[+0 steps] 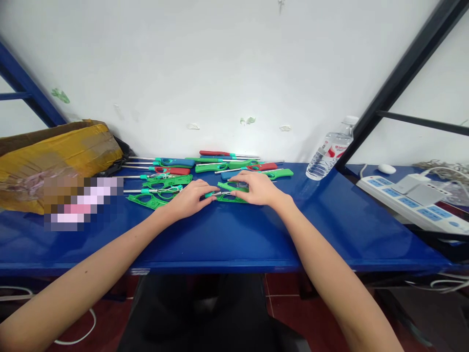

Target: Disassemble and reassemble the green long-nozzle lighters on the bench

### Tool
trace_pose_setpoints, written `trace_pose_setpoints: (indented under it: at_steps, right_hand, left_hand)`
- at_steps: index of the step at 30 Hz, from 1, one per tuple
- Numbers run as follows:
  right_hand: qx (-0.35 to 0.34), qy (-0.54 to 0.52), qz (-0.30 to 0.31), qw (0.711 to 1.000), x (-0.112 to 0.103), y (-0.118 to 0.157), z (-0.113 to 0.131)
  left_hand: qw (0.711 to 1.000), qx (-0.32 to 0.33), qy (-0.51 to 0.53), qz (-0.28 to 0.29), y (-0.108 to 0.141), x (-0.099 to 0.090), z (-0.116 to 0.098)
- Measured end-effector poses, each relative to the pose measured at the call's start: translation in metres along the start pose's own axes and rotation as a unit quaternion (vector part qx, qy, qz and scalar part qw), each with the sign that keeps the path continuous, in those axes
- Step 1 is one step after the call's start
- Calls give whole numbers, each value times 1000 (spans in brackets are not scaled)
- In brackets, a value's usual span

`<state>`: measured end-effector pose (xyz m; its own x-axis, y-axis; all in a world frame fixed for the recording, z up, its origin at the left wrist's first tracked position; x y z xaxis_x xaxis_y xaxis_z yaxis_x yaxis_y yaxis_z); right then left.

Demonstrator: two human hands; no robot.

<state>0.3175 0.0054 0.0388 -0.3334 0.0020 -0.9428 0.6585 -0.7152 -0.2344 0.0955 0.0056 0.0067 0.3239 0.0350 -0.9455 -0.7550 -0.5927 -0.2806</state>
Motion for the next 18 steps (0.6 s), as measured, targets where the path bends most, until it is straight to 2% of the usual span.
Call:
trace_pose_setpoints:
  at_steps: [11, 18]
  right_hand:
    - [3, -4, -13, 1000, 0, 1, -8]
    - [2, -14, -43, 999, -4, 2, -6]
  left_hand:
    - [1000, -4, -6, -2, 0, -1, -1]
    - [1000, -12, -12, 6, -1, -2, -4]
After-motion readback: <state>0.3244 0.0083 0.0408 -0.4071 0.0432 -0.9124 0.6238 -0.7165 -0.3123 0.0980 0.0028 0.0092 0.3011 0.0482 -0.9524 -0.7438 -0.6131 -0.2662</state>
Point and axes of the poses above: each hand's wrist, its own y-axis away from the middle knuckle, its own x-axis out of the palm, z = x × y, the point moved 3 cm from there along -y, towards the middle knuckle, and after that the axes turned 8 degrees about z, right-handed, at the moved point
